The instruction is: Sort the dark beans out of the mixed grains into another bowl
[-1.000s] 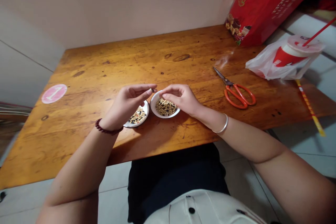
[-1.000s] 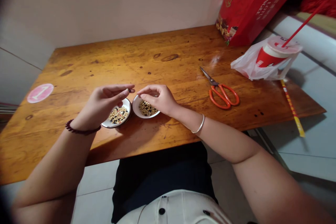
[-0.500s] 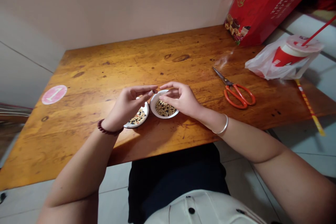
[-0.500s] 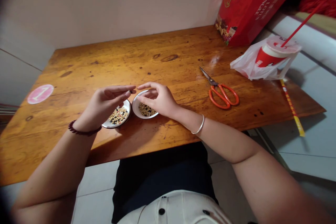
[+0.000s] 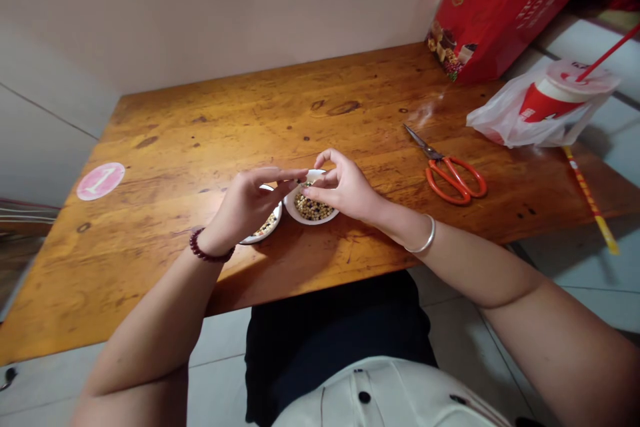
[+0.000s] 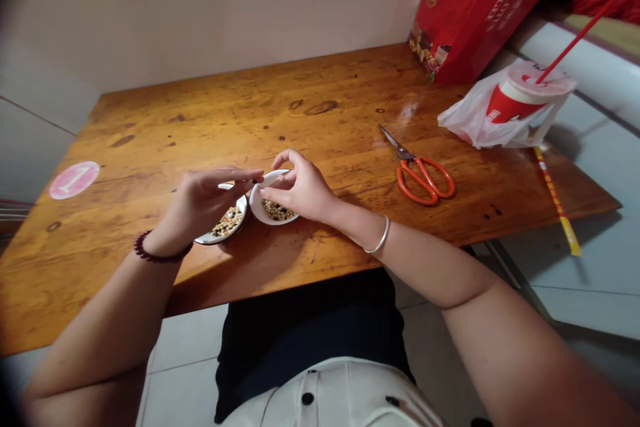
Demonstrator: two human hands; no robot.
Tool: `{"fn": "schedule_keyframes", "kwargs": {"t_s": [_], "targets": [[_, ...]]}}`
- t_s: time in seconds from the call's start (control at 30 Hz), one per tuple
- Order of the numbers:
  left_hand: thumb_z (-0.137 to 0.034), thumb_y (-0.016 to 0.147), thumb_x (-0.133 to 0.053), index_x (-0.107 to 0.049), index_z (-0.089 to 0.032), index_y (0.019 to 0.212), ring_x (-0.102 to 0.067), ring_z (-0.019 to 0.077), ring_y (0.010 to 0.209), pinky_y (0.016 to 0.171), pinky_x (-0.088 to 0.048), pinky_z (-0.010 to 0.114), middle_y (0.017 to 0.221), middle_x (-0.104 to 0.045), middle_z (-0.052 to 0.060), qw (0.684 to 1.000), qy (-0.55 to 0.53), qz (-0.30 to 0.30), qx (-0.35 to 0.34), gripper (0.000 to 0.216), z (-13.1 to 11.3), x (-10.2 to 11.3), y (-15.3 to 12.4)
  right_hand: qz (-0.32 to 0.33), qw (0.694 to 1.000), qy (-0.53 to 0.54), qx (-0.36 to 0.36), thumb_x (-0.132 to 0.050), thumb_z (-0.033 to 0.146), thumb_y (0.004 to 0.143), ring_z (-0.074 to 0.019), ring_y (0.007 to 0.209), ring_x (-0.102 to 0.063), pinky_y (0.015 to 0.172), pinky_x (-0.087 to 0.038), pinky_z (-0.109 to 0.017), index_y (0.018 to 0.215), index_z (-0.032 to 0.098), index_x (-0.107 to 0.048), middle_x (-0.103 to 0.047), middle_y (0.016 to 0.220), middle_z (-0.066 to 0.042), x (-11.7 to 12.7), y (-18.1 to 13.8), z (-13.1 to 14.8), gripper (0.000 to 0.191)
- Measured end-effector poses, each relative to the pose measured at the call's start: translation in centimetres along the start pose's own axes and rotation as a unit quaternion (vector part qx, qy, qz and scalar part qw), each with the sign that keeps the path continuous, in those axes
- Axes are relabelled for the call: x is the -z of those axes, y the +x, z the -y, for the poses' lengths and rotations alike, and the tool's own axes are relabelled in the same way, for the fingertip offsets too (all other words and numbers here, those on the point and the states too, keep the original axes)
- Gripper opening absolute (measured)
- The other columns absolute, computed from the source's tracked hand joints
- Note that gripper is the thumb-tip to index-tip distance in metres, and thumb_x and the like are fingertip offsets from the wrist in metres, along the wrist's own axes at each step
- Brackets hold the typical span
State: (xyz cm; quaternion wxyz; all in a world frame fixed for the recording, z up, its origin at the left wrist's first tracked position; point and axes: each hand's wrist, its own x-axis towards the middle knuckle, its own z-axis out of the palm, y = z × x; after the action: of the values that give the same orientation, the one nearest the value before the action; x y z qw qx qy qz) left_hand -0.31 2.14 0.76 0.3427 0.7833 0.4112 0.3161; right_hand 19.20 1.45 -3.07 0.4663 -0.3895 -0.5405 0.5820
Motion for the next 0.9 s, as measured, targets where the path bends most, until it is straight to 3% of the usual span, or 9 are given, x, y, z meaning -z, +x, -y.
{"fn": "schedule_keyframes", "kwargs": {"t_s": [0.67,0.9], "targets": [[-0.036,0.093,-0.061,-0.076,-0.027,0.110,-0.067,0.0145,0.078,0.061,-0.050,0.023,0.096,-0.076,0.006,0.986,0.129,-0.032,-0.097,0.025,0.40,-0.31,-0.14,-0.002,0.998,0.048,-0.048,-0.083,0.028,0.056,-0.0096,0.053,-0.058,0.057,-0.041,-0.023,0.086,0.024,-0.040,-0.065,0.059,0.008,-0.25,-0.03,0.53,0.052],[-0.030,0.093,-0.060,-0.075,-0.026,0.110,-0.064,0.0160,0.082,0.069,-0.052,0.027,0.094,-0.077,0.005,0.977,0.155,-0.033,-0.142,0.023,0.47,-0.34,-0.15,-0.005,0.997,0.058,-0.055,-0.079,0.025,0.057,-0.0091,0.051,-0.056,0.057,-0.039,-0.023,0.085,0.024,-0.040,-0.063,0.057,0.010,-0.26,0.03,0.52,0.048]]}}
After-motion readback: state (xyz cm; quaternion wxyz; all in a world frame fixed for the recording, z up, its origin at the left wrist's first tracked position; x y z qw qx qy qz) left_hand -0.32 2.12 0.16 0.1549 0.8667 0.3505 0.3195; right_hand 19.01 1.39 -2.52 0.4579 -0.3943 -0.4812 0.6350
